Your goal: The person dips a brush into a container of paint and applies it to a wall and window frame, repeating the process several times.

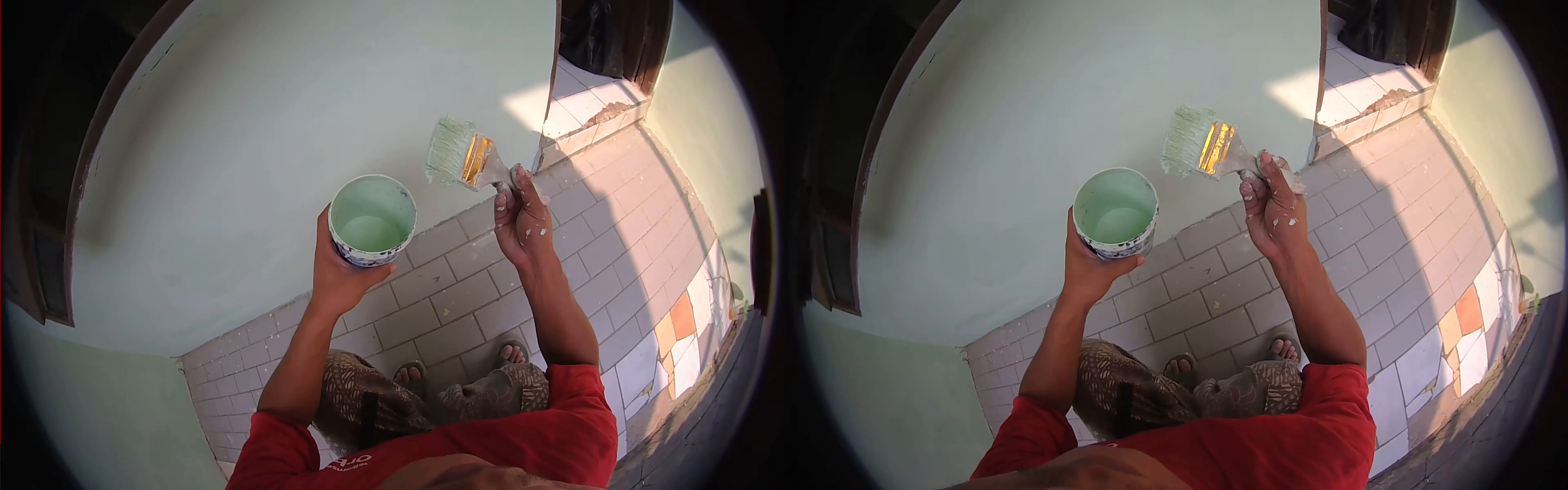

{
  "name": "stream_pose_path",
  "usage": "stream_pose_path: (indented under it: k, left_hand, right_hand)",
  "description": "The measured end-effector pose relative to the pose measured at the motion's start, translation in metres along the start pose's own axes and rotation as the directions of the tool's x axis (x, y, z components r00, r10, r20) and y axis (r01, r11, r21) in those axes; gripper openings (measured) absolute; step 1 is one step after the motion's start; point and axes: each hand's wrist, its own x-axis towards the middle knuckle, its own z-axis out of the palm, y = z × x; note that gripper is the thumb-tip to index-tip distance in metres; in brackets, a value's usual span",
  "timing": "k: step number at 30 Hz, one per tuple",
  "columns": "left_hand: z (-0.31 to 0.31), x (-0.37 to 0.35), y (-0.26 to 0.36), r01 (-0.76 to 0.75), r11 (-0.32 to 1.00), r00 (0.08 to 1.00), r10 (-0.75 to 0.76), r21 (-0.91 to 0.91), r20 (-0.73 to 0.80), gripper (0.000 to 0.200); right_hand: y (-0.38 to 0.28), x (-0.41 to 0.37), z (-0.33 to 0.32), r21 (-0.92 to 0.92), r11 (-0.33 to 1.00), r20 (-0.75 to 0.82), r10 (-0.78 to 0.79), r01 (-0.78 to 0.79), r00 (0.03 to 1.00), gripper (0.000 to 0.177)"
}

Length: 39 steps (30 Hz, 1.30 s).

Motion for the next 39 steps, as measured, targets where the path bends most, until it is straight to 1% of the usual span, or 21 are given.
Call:
stream_pose_path:
  k: [1, 5, 6, 8, 10, 11, 13, 15, 16, 18, 20, 22, 25, 27, 28, 29, 31, 32, 35, 37, 39]
  left_hand:
    - [-0.008, -0.004, 0.003, -0.009, 1.000, 0.999, 0.009, 0.014, -0.045, 0.108]
    - [-0.045, -0.024, 0.028, 0.009, 0.999, 0.985, -0.016, -0.036, -0.171, 0.094]
    - [-0.052, -0.030, 0.038, 0.028, 0.999, 0.963, -0.016, 0.038, -0.268, 0.090]
    - [-0.056, -0.038, 0.050, 0.067, 0.991, 0.932, -0.020, 0.119, -0.362, 0.085]
    - [-0.056, -0.041, 0.057, -0.055, 0.987, 0.848, 0.124, 0.148, -0.515, 0.079]
    - [-0.055, -0.041, 0.058, -0.051, 0.987, 0.849, 0.124, 0.153, -0.513, 0.079]
    - [-0.048, -0.040, 0.059, -0.126, 0.953, 0.743, 0.275, 0.275, -0.611, 0.078]
    - [-0.044, -0.037, 0.055, -0.133, 0.948, 0.720, 0.292, 0.289, -0.630, 0.078]
    - [-0.043, -0.035, 0.054, -0.143, 0.942, 0.697, 0.314, 0.304, -0.645, 0.077]
    - [-0.044, -0.033, 0.051, -0.129, 0.927, 0.704, 0.337, 0.353, -0.626, 0.077]
    - [-0.046, -0.030, 0.049, -0.126, 0.910, 0.703, 0.364, 0.396, -0.611, 0.077]
    - [-0.048, -0.033, 0.045, -0.107, 0.907, 0.723, 0.352, 0.407, -0.594, 0.075]
    - [-0.047, -0.032, 0.048, -0.092, 0.944, 0.739, 0.279, 0.318, -0.614, 0.074]
    - [-0.046, -0.029, 0.047, -0.101, 0.949, 0.734, 0.274, 0.300, -0.622, 0.073]
    - [-0.046, -0.029, 0.047, -0.109, 0.953, 0.730, 0.270, 0.282, -0.629, 0.073]
    - [-0.044, -0.030, 0.048, -0.103, 0.953, 0.733, 0.266, 0.284, -0.627, 0.073]
    - [-0.040, -0.029, 0.049, -0.138, 0.936, 0.706, 0.321, 0.323, -0.631, 0.069]
    - [-0.038, -0.026, 0.048, -0.145, 0.934, 0.705, 0.328, 0.326, -0.628, 0.069]
    - [-0.036, -0.023, 0.042, -0.198, 0.912, 0.657, 0.395, 0.358, -0.642, 0.069]
    - [-0.034, -0.021, 0.039, -0.185, 0.901, 0.641, 0.414, 0.393, -0.646, 0.068]
    - [-0.032, -0.022, 0.040, -0.161, 0.906, 0.654, 0.396, 0.392, -0.645, 0.074]
  right_hand:
    - [-0.007, 0.009, 0.000, 0.010, 1.000, -0.001, -0.014, 0.014, 1.000, 0.017]
    - [-0.031, 0.057, 0.009, -0.263, 0.768, 0.041, -0.595, 0.583, 0.803, 0.031]
    - [-0.027, 0.075, 0.010, -0.371, 0.599, 0.113, -0.729, 0.710, 0.675, 0.031]
    - [-0.010, 0.099, 0.020, -0.650, 0.262, 0.238, -0.821, 0.713, 0.518, 0.026]
    - [0.039, 0.110, 0.039, -0.572, 0.032, 0.487, -0.790, 0.820, 0.371, 0.019]
    - [0.069, 0.108, 0.052, -0.460, -0.150, 0.611, -0.768, 0.875, 0.189, 0.020]
    - [0.115, 0.075, 0.069, -0.388, -0.089, 0.698, -0.678, 0.917, 0.229, 0.023]
    - [0.138, 0.040, 0.075, -0.387, 0.097, 0.811, -0.437, 0.917, 0.389, 0.021]
    - [0.136, 0.039, 0.073, -0.395, 0.096, 0.806, -0.440, 0.914, 0.395, 0.021]
    - [0.129, 0.039, 0.076, -0.307, 0.245, 0.879, -0.298, 0.919, 0.373, 0.023]
    - [0.083, 0.065, 0.071, -0.365, 0.223, 0.809, -0.404, 0.904, 0.427, 0.022]
    - [0.039, 0.104, 0.052, -0.484, 0.423, 0.556, -0.528, 0.766, 0.642, 0.021]
    - [-0.014, 0.109, 0.032, -0.575, 0.291, 0.401, -0.714, 0.764, 0.574, 0.023]
    - [-0.028, 0.115, 0.025, -0.522, 0.308, 0.285, -0.816, 0.795, 0.503, 0.025]
    - [-0.032, 0.130, 0.015, -0.572, 0.208, 0.307, -0.843, 0.793, 0.442, 0.022]
    - [-0.021, 0.132, 0.011, -0.576, 0.212, 0.303, -0.842, 0.789, 0.447, 0.022]
    - [0.016, 0.136, 0.017, -0.567, -0.147, 0.544, -0.806, 0.811, 0.234, 0.025]
    - [0.044, 0.120, 0.028, -0.505, -0.237, 0.637, -0.751, 0.830, 0.174, 0.025]
    - [0.135, 0.062, 0.049, -0.306, -0.221, 0.822, -0.552, 0.926, 0.140, 0.026]
    - [0.166, 0.034, 0.055, -0.256, -0.042, 0.916, -0.330, 0.966, 0.228, 0.025]
    - [0.156, 0.033, 0.055, -0.299, 0.027, 0.903, -0.315, 0.954, 0.292, 0.023]
